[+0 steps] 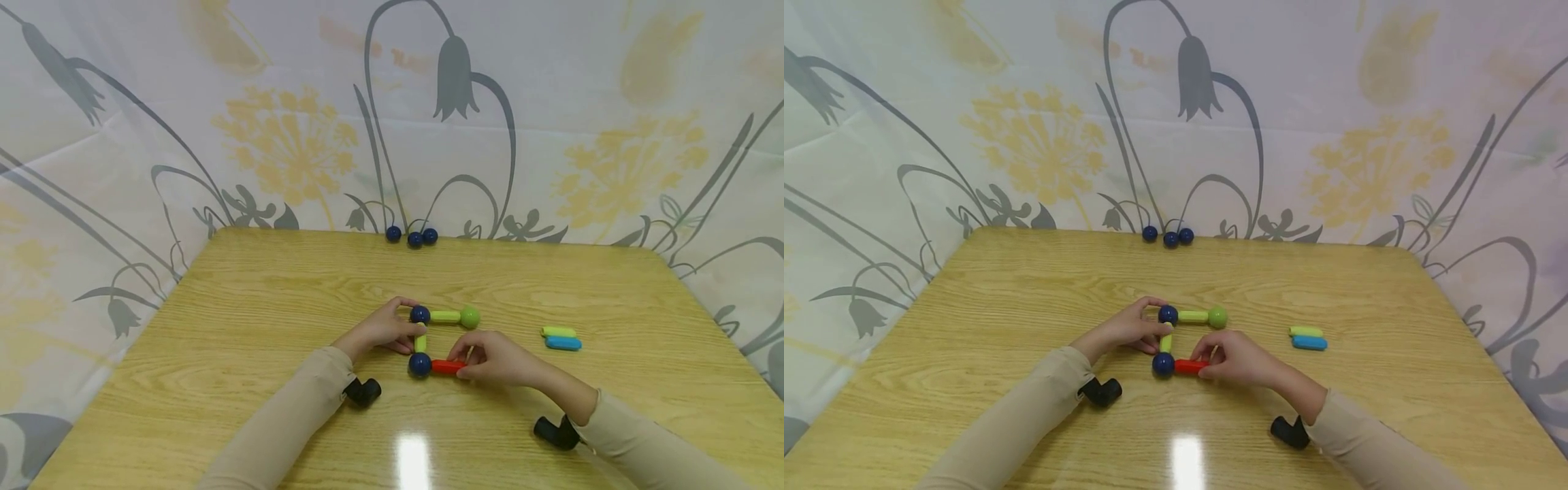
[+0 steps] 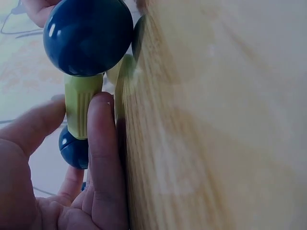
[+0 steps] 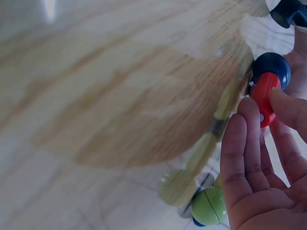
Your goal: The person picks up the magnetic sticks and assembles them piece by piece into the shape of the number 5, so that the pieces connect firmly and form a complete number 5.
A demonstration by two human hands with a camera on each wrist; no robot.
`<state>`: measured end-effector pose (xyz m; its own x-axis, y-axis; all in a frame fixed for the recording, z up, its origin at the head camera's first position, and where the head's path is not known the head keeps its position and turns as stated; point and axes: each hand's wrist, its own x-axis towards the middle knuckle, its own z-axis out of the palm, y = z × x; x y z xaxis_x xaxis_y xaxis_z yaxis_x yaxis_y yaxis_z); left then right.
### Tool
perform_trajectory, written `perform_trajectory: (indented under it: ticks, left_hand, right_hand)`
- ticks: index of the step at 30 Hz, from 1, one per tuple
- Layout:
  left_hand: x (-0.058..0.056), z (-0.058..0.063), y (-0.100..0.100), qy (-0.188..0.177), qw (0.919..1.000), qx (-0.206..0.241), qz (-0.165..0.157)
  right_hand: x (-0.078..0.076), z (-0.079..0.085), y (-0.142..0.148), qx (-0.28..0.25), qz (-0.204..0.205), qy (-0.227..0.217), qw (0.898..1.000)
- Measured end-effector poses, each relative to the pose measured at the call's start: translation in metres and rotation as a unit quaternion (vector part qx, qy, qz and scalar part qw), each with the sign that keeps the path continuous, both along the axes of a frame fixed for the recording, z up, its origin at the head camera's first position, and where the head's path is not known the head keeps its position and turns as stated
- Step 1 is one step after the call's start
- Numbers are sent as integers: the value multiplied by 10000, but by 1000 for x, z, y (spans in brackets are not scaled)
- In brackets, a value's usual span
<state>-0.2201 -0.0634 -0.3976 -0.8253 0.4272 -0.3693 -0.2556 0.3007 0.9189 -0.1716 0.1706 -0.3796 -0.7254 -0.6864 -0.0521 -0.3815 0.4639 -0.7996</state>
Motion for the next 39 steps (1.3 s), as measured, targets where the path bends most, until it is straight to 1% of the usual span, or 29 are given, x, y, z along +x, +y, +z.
perform_trajectory:
  ticks: [9, 13, 16, 19, 23, 29, 33, 39]
  left_hand:
    - [1, 2, 1, -3, 10000, -66, -4]
    - [2, 4, 0, -10, 10000, -66, -44]
    - [2, 4, 0, -7, 10000, -49, -68]
    - [2, 4, -1, -7, 10000, -18, -83]
    - [1, 3, -2, -11, 10000, 7, -96]
    - [1, 2, -2, -9, 10000, 11, -82]
    - [0, 0, -1, 12, 10000, -16, -71]
    - [-1, -2, -1, 35, 10000, -64, -64]
  right_hand:
    - [1, 2, 2, 50, -64, -31, 10000]
    - [-1, 0, 7, 93, -103, -66, 9999]
    - [-5, 0, 13, 94, -177, -7, 9998]
    - [-10, 3, 19, 91, -262, 73, 9996]
    - [-19, 11, 26, 57, -367, 292, 9989]
    - [-35, 21, 32, 16, -685, 500, 9964]
    - [-46, 22, 34, 95, -822, 675, 9943]
    - [-63, 21, 33, 145, -875, 655, 9939]
